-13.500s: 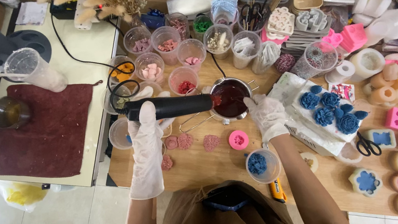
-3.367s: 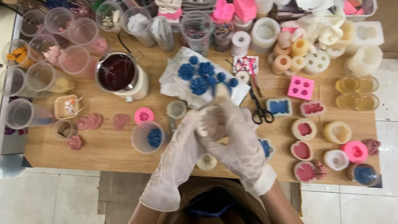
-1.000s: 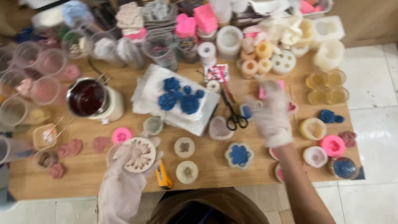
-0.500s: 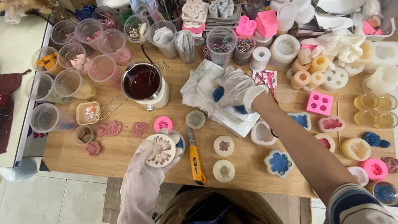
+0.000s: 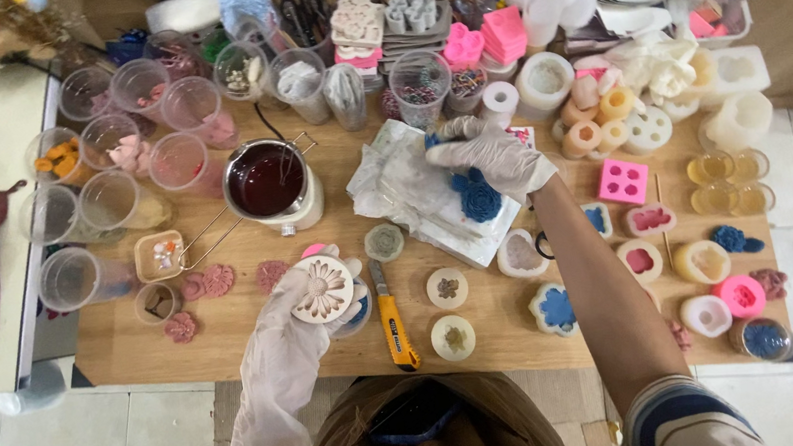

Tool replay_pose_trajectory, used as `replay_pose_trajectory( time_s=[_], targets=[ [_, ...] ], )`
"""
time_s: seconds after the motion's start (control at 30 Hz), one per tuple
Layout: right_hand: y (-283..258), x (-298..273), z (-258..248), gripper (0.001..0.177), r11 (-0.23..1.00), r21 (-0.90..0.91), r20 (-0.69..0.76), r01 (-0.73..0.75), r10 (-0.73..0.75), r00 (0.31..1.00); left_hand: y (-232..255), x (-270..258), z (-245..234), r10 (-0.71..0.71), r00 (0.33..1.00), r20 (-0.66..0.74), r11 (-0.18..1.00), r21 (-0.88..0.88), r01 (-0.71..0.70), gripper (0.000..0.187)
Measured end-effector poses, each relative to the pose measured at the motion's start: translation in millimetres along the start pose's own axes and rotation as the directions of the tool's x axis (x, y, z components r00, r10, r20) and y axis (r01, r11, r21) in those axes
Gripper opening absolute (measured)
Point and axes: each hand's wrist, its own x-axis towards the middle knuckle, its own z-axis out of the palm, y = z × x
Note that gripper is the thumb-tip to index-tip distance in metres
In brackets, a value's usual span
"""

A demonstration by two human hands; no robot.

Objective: The person heats a small pot of dark red wax with a heat tool, stirs it, and pours the wax into silicone molds on a workbench filled with candle-making supplies.

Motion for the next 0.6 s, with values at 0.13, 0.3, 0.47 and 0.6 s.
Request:
replay_pose_trajectory(
  time_s=[0.13, 0.3, 0.47, 0.6],
  targets=[
    [0.9, -18.8, -11.7, 0.040, 0.891, 0.393, 0.026, 0.227, -0.258, 0.966, -0.8, 8.8, 3.4, -0.019, 1.000, 0.021, 0.999, 0.050, 0.018, 0.049],
    [26.1, -97.3, -43.4, 0.034, 0.698, 0.551, -0.150, 0.457, -0.456, 0.877, -8.7, 23.1, 15.1, -0.084, 0.996, -0.011, 0.985, 0.147, 0.085, 0.049],
    [83.0, -196.8, -97.7, 0.037, 0.675, 0.476, -0.485, 0.563, -0.333, 0.809, -24.0, 34.4, 42.5, -0.176, 0.983, -0.053, 0.963, 0.196, 0.183, 0.051],
    [130.0, -256.4, -161.6, 0.046, 0.934, 0.215, -0.759, 0.284, -0.023, 0.651, -42.9, 39.6, 70.7, -0.164, 0.985, 0.061, 0.958, 0.246, 0.144, 0.050]
  ],
)
